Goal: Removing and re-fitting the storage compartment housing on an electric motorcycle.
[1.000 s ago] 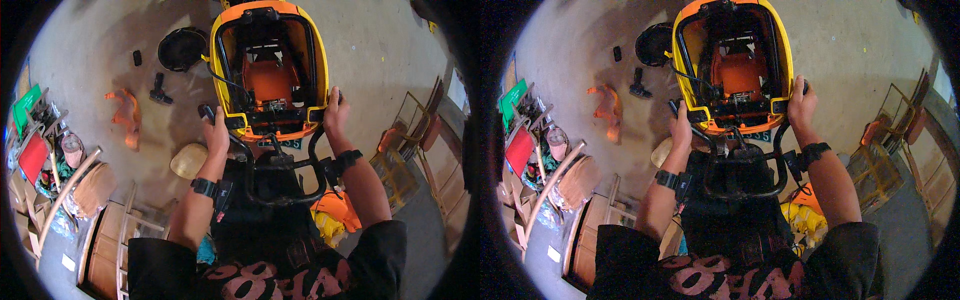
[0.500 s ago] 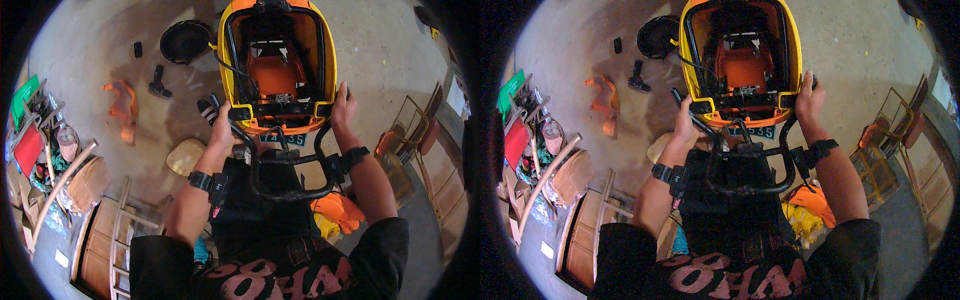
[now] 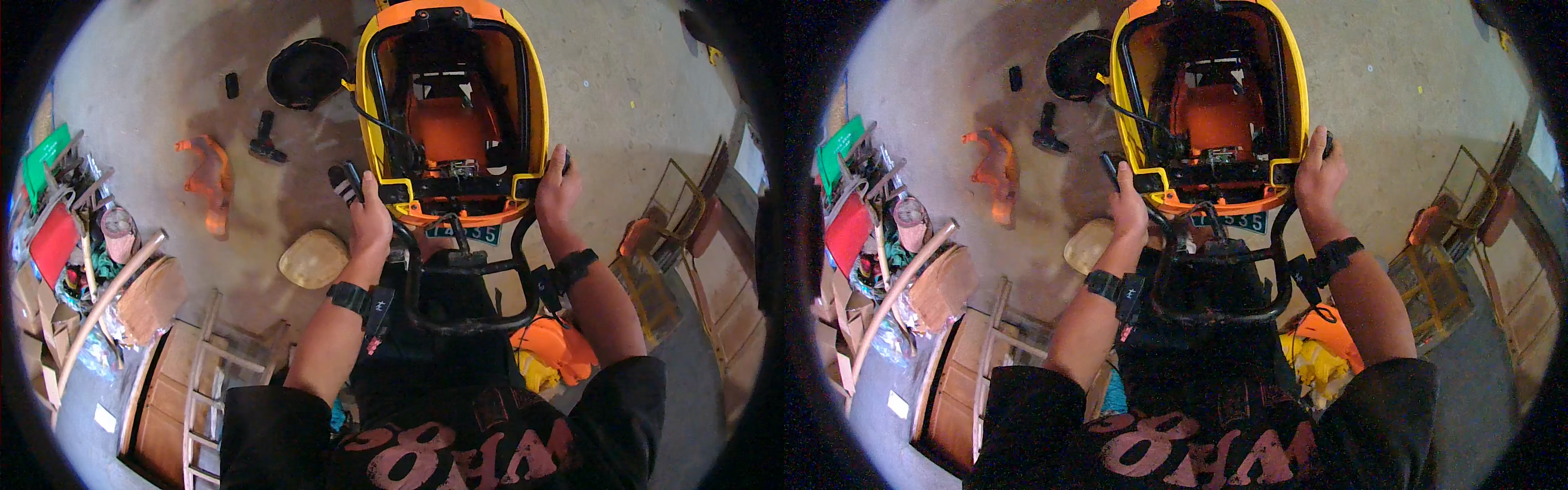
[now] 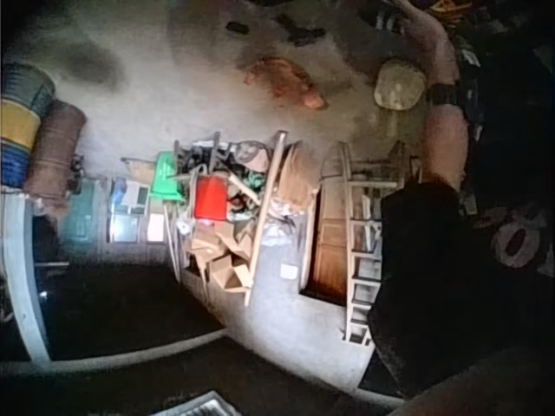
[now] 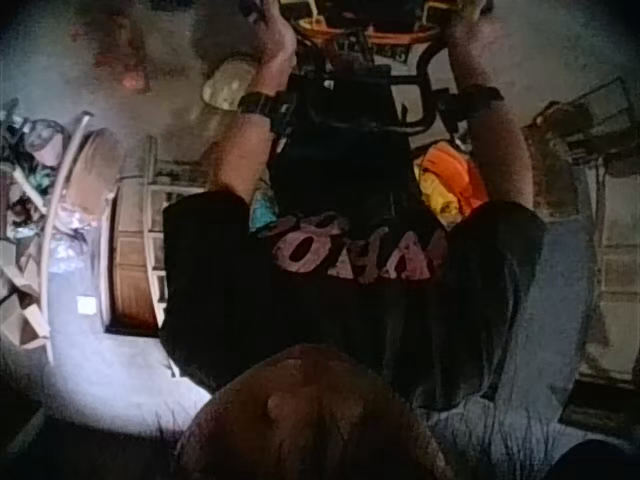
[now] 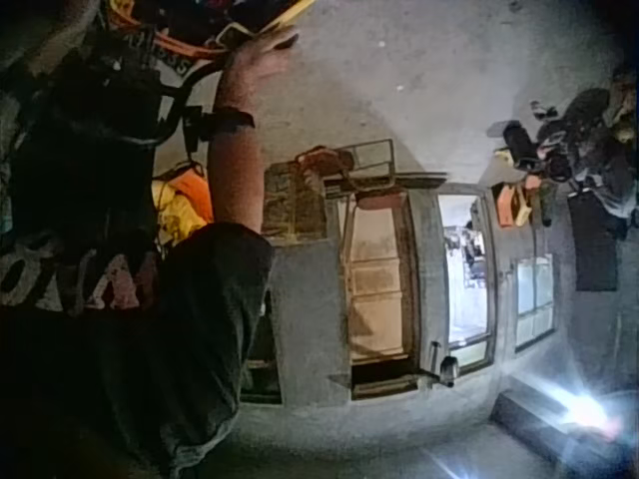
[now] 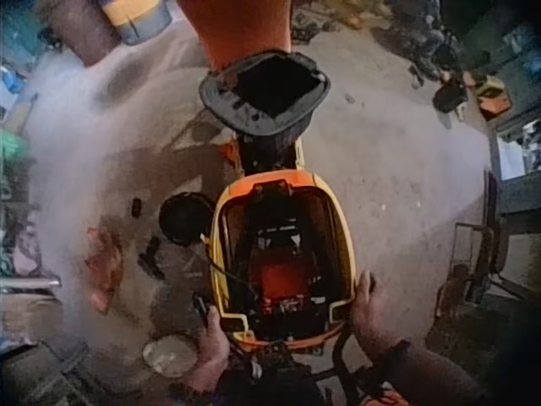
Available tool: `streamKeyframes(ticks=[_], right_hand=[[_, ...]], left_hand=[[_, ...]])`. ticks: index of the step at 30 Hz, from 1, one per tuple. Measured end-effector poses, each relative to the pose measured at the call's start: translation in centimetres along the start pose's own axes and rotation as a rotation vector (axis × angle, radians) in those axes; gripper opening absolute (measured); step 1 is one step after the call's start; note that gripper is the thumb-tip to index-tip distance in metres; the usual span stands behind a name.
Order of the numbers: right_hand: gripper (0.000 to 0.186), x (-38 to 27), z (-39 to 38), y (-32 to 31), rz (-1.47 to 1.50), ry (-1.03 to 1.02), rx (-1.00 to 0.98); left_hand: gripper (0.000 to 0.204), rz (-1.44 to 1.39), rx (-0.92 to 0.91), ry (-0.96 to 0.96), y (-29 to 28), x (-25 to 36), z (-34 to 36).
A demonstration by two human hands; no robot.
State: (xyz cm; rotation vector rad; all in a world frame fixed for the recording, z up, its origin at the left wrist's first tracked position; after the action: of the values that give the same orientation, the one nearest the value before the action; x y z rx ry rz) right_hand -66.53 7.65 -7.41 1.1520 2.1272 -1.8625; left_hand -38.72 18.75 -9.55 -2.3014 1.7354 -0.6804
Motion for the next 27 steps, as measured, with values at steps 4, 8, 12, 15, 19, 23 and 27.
streamKeyframes(ticks=[4,8,12,15,19,23,27], right_hand=[[0.050,-2.3,-0.6,-0.5,0.007,0.024,-0.010],[0.048,-1.9,-0.6,-0.7,-0.026,0.006,-0.013],[0.046,-1.6,-0.5,-0.6,-0.052,-0.028,0.011],[0.045,-2.3,-0.6,-0.6,-0.008,-0.003,-0.023],[0.044,-2.2,-0.7,-0.7,0.003,0.033,-0.014],[0.043,-2.1,-0.4,-1.0,-0.006,0.022,-0.033],[0.044,-2.2,-0.3,-0.6,-0.041,0.024,-0.047]], left_hand=[[0.065,0.155,0.150,0.131,0.0,2.0,-1.6],[0.051,0.304,0.401,0.398,0.6,2.8,-2.6],[0.050,0.301,0.429,0.447,0.4,2.0,-1.0],[0.050,0.077,0.231,0.105,-0.2,3.0,1.8],[0.053,-0.023,0.125,-0.198,0.1,4.6,-0.2],[0.058,-0.163,-0.092,-0.420,-0.2,5.8,-1.7],[0.058,-0.241,0.028,-0.282,0.1,3.3,0.6]])
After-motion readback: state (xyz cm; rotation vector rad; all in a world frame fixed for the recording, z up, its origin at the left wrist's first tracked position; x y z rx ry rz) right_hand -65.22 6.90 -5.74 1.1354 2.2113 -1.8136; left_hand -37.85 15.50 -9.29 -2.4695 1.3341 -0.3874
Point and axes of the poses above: each hand's wrist, its own z-axis towards the middle knuckle, its own y-axis out of the palm, x = y × z, the point moved 1 cm from there along z, towards the middle knuckle, and after that the axes turned 3 degrees about -y, right-handed, at the moved point
